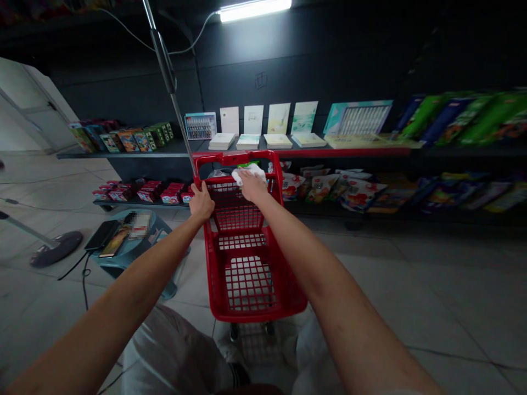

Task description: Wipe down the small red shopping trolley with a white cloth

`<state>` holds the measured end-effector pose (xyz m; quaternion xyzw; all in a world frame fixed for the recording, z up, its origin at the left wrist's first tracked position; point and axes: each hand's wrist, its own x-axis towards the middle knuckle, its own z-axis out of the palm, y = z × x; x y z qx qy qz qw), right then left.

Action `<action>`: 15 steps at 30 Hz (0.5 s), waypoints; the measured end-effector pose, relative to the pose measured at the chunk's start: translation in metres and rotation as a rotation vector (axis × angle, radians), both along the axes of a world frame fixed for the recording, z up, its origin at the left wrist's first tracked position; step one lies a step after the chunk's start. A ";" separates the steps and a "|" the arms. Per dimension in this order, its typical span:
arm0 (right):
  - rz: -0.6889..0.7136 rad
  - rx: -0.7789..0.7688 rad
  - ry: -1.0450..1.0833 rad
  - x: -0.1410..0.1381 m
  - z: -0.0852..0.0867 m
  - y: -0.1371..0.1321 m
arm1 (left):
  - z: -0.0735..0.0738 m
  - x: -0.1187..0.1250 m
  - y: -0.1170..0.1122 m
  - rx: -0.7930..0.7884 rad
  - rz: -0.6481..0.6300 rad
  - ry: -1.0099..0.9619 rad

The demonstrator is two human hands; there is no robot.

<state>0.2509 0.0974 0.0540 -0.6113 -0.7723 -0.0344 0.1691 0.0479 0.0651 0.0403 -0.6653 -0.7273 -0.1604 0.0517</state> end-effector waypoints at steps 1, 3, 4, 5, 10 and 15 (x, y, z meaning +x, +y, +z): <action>-0.054 0.008 0.004 0.014 -0.003 -0.004 | 0.000 0.000 0.000 -0.001 0.001 -0.005; -0.140 0.016 0.013 0.038 -0.008 -0.012 | 0.000 0.000 0.001 0.008 0.001 -0.019; -0.165 0.021 0.016 0.045 -0.012 -0.015 | 0.000 0.000 0.001 0.012 -0.001 -0.025; -0.179 0.032 0.021 0.050 -0.016 -0.018 | 0.000 0.001 0.001 0.015 -0.003 -0.032; -0.291 0.197 0.209 0.034 -0.052 -0.026 | -0.001 0.004 -0.003 0.030 -0.031 -0.048; -0.512 0.312 0.580 -0.015 -0.082 -0.015 | 0.000 0.008 -0.011 0.060 -0.019 -0.069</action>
